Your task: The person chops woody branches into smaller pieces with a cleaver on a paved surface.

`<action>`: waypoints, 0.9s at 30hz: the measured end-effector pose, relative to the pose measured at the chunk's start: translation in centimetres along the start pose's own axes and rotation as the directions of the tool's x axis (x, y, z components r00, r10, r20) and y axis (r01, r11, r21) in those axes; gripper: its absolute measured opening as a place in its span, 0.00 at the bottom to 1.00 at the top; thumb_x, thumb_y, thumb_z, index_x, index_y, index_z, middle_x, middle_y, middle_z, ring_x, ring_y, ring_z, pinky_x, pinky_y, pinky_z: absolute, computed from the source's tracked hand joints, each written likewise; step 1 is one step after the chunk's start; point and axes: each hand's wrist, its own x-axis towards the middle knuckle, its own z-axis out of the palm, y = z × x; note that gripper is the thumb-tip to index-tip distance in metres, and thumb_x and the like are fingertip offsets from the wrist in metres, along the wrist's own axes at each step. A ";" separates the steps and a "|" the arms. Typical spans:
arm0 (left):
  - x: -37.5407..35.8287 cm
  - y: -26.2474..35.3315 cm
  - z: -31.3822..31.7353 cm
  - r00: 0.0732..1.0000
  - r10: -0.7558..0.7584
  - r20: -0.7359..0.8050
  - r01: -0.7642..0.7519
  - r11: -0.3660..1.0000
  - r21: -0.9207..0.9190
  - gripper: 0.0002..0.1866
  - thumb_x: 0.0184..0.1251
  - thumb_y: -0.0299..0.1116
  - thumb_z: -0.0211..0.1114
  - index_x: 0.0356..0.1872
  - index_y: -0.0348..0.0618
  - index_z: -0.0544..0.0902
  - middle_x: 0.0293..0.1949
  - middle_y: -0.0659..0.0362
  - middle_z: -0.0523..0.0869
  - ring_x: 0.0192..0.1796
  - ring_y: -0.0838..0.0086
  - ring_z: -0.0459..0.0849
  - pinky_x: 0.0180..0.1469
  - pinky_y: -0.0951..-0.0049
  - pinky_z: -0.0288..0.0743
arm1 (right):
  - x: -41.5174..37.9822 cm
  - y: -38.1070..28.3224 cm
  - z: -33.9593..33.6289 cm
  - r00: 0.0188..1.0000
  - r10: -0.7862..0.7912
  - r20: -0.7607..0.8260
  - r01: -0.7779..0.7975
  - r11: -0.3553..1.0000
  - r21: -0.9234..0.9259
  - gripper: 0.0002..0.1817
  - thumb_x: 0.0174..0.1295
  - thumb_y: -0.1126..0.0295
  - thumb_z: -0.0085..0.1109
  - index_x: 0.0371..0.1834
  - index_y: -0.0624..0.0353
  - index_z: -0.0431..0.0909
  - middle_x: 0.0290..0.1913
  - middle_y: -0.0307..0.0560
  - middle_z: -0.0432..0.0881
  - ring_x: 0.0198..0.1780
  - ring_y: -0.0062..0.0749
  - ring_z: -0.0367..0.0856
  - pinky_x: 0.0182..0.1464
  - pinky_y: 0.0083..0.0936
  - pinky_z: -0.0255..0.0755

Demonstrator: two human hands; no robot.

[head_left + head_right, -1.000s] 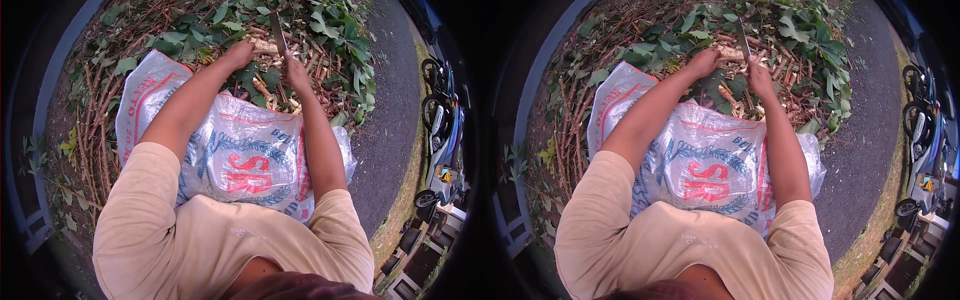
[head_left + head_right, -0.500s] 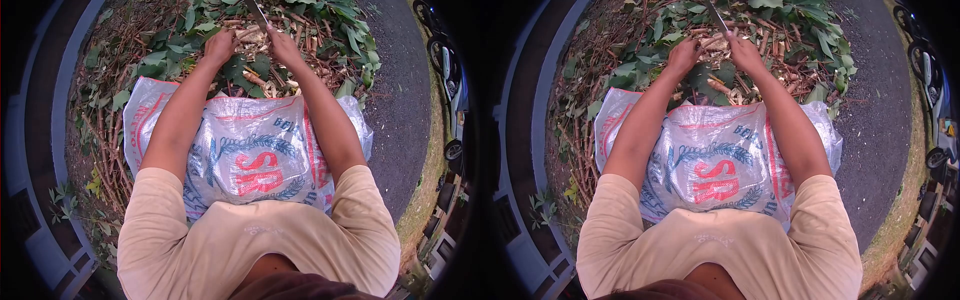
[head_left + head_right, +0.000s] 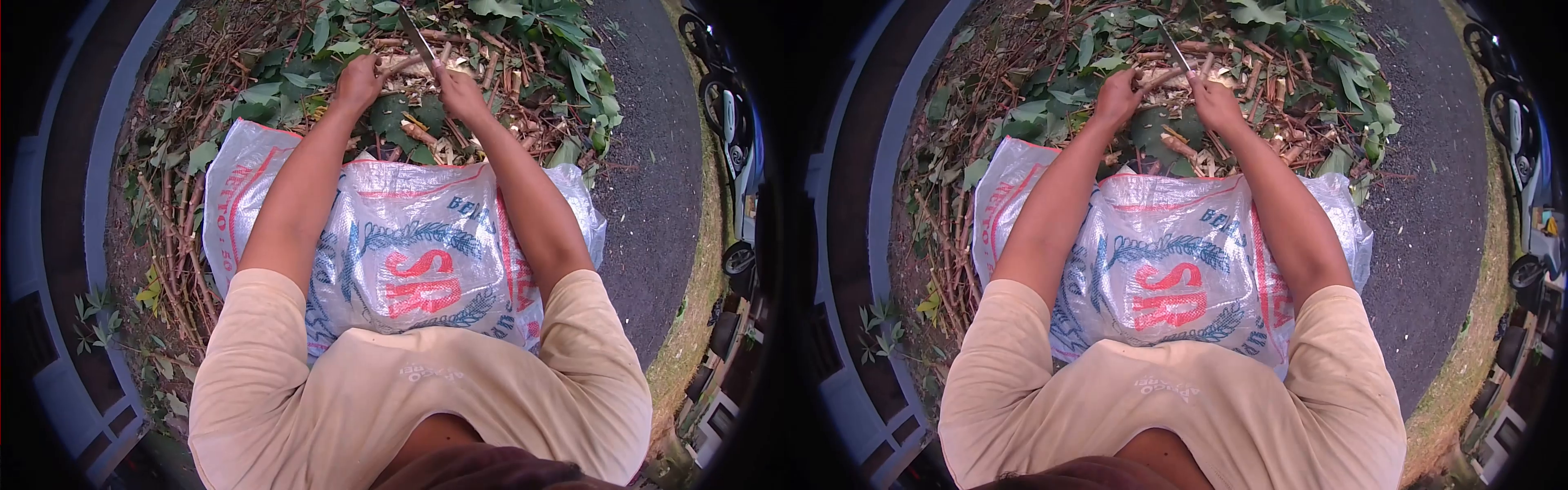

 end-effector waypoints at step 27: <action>-4.4 -4.8 -22.3 0.859 -0.503 0.093 0.501 0.791 -0.351 0.20 0.71 0.48 0.75 0.42 0.37 0.89 0.28 0.64 0.84 0.23 0.82 0.79 0.28 0.76 0.72 | -5.0 -10.7 -4.1 0.938 -0.295 -0.185 0.334 0.910 0.247 0.33 0.82 0.41 0.42 0.35 0.63 0.80 0.27 0.55 0.80 0.29 0.42 0.79 0.37 0.37 0.71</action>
